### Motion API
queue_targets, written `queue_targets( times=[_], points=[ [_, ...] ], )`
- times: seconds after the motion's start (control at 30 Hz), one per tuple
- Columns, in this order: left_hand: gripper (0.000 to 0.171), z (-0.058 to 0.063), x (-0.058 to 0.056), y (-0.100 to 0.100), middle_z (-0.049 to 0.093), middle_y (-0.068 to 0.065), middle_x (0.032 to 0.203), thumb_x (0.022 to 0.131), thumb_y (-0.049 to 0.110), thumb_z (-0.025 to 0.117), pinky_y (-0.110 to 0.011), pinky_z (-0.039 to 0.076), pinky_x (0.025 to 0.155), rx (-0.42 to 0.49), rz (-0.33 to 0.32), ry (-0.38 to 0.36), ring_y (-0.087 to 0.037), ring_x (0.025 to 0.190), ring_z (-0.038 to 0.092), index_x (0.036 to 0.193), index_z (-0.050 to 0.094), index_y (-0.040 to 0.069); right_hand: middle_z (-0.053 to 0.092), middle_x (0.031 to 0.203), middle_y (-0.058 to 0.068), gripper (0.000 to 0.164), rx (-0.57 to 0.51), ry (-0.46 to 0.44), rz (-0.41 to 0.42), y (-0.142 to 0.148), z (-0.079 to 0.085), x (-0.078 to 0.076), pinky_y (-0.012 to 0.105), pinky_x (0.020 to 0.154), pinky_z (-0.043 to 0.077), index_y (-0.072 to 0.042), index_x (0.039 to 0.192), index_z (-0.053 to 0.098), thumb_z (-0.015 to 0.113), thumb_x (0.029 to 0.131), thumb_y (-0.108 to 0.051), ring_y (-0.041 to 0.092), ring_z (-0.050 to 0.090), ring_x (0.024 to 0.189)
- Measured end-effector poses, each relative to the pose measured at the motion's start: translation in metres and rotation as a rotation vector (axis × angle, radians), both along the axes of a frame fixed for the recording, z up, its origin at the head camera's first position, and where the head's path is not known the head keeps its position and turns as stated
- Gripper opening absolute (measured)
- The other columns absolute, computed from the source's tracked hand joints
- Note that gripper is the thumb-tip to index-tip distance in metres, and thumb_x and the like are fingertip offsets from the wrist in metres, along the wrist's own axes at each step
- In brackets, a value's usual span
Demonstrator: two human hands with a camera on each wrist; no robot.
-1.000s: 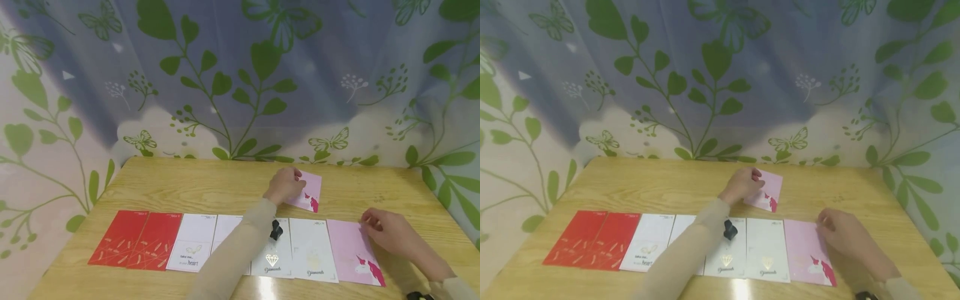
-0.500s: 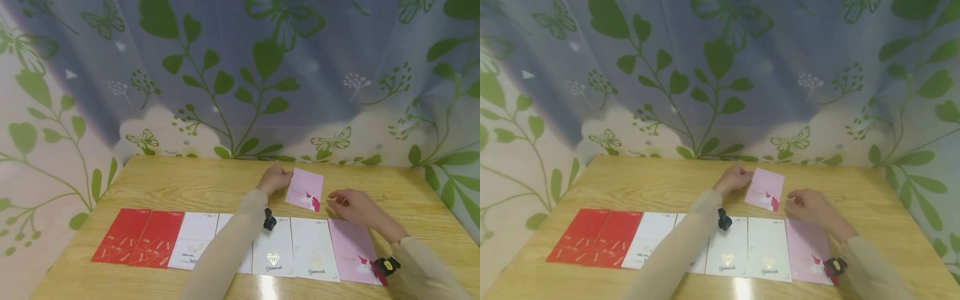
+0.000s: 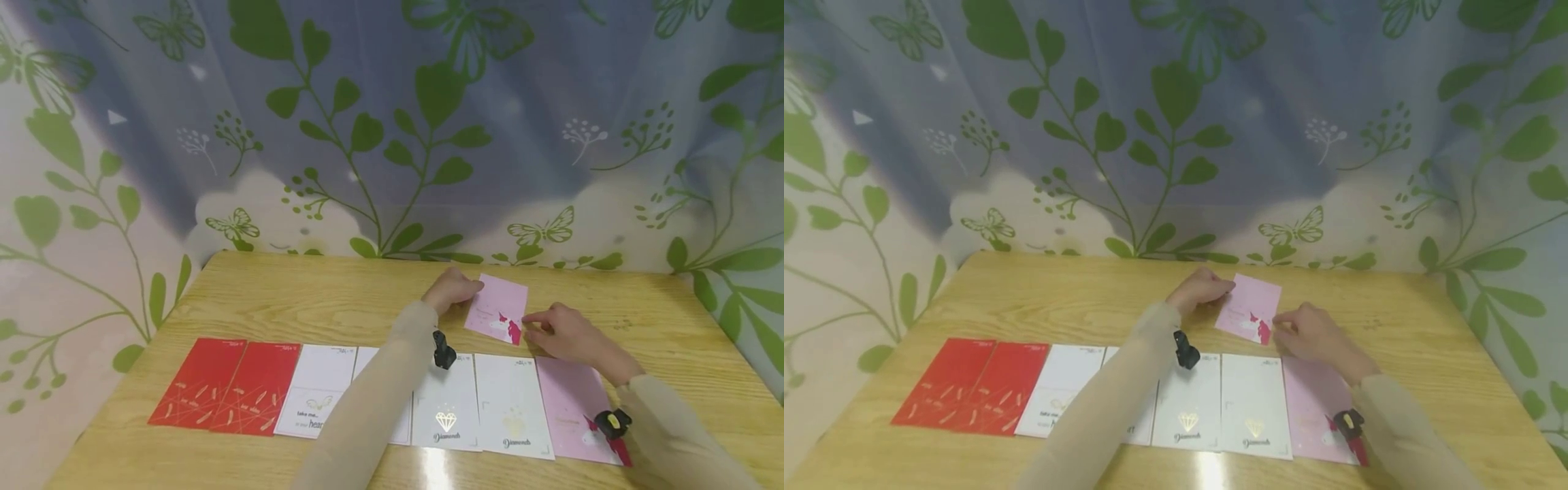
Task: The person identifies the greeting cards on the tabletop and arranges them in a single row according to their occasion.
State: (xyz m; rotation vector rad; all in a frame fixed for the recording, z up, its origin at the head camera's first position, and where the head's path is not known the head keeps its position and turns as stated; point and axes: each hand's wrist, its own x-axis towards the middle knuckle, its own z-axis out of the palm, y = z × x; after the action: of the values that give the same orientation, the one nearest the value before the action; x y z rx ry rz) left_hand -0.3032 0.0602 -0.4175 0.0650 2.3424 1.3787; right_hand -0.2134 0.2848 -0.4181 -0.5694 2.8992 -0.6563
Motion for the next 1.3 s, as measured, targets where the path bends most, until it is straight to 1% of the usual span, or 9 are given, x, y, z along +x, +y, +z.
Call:
queue_targets(
  times=[0.2, 0.33, 0.43, 0.5, 0.67, 0.93, 1.1, 1.2, 1.3],
  points=[
    [0.029, 0.0005, 0.0028, -0.0014, 0.042, -0.005, 0.084, 0.095, 0.027, 0.068, -0.031, 0.035, 0.072, 0.056, 0.039, -0.014, -0.019, 0.077, 0.042, 0.095, 0.051, 0.003, 0.034, 0.061, -0.004, 0.036, 0.013, -0.019, -0.002, -0.0008, 0.0011, 0.0013, 0.027, 0.060, 0.028, 0.000, 0.127, 0.070, 0.066, 0.095, -0.018, 0.013, 0.032, 0.064],
    [0.047, 0.0016, 0.0045, -0.0010, 0.042, -0.008, 0.097, 0.094, 0.028, 0.068, -0.033, 0.034, 0.081, 0.070, 0.046, -0.031, -0.021, 0.090, 0.042, 0.123, 0.050, -0.004, 0.040, 0.066, -0.002, 0.037, 0.016, -0.011, 0.011, -0.0006, 0.0007, 0.0013, 0.028, 0.060, 0.028, -0.002, 0.127, 0.070, 0.068, 0.095, -0.019, 0.015, 0.035, 0.068],
    [0.034, 0.0022, 0.0047, -0.0002, 0.039, -0.006, 0.091, 0.094, 0.026, 0.068, -0.031, 0.032, 0.075, 0.079, 0.037, -0.040, -0.020, 0.083, 0.040, 0.107, 0.049, 0.000, 0.043, 0.070, -0.001, 0.037, 0.022, -0.006, 0.014, -0.0001, 0.0001, 0.0010, 0.028, 0.061, 0.028, -0.002, 0.127, 0.070, 0.068, 0.095, -0.020, 0.015, 0.035, 0.070],
    [0.037, 0.0034, 0.0053, 0.0004, 0.046, -0.008, 0.097, 0.093, 0.025, 0.070, -0.030, 0.037, 0.078, 0.078, 0.030, -0.050, -0.021, 0.086, 0.043, 0.110, 0.050, -0.001, 0.043, 0.071, -0.001, 0.037, 0.027, -0.006, 0.008, 0.0003, -0.0001, 0.0011, 0.028, 0.061, 0.028, -0.002, 0.127, 0.070, 0.068, 0.095, -0.020, 0.015, 0.035, 0.070],
    [0.068, 0.0029, 0.0058, 0.0038, 0.053, -0.017, 0.137, 0.092, 0.031, 0.071, -0.041, 0.044, 0.109, 0.001, 0.051, -0.047, -0.027, 0.113, 0.049, 0.145, 0.045, -0.003, 0.040, 0.069, -0.001, 0.037, 0.026, -0.003, 0.014, 0.0002, -0.0003, 0.0012, 0.028, 0.060, 0.028, -0.002, 0.127, 0.070, 0.068, 0.095, -0.019, 0.015, 0.034, 0.068],
    [0.058, 0.0072, 0.0060, 0.0051, 0.056, -0.017, 0.135, 0.094, 0.033, 0.068, -0.044, 0.044, 0.109, -0.047, 0.076, -0.019, -0.029, 0.116, 0.051, 0.138, 0.052, -0.001, 0.040, 0.070, -0.001, 0.040, 0.045, 0.002, 0.054, -0.0032, 0.0028, 0.0007, 0.030, 0.063, 0.026, -0.003, 0.131, 0.068, 0.068, 0.096, -0.023, 0.016, 0.034, 0.075],
    [0.041, 0.0087, 0.0054, 0.0035, 0.050, -0.011, 0.103, 0.093, 0.032, 0.069, -0.036, 0.041, 0.083, -0.022, 0.038, -0.012, -0.026, 0.096, 0.049, 0.115, 0.054, 0.001, 0.038, 0.064, -0.003, 0.038, 0.030, 0.029, 0.071, -0.0019, 0.0037, 0.0008, 0.030, 0.064, 0.025, -0.002, 0.127, 0.069, 0.069, 0.095, -0.021, 0.016, 0.033, 0.074],
    [0.043, 0.0072, 0.0047, 0.0027, 0.053, -0.012, 0.108, 0.093, 0.031, 0.069, -0.035, 0.042, 0.085, -0.016, 0.031, -0.008, -0.026, 0.100, 0.052, 0.119, 0.054, 0.000, 0.051, 0.069, 0.001, 0.041, -0.013, -0.045, 0.038, -0.0001, 0.0032, -0.0018, 0.029, 0.065, 0.032, 0.001, 0.130, 0.066, 0.069, 0.096, -0.023, 0.016, 0.042, 0.074],
    [0.057, 0.0048, 0.0049, 0.0005, 0.054, -0.017, 0.129, 0.094, 0.029, 0.067, -0.039, 0.046, 0.101, 0.001, 0.025, -0.016, -0.029, 0.113, 0.052, 0.137, 0.049, -0.004, 0.062, 0.086, 0.009, 0.051, -0.124, -0.240, -0.075, 0.0012, 0.0047, -0.0063, 0.030, 0.065, 0.041, 0.006, 0.137, 0.057, 0.064, 0.100, -0.028, 0.018, 0.052, 0.078]
  ],
)
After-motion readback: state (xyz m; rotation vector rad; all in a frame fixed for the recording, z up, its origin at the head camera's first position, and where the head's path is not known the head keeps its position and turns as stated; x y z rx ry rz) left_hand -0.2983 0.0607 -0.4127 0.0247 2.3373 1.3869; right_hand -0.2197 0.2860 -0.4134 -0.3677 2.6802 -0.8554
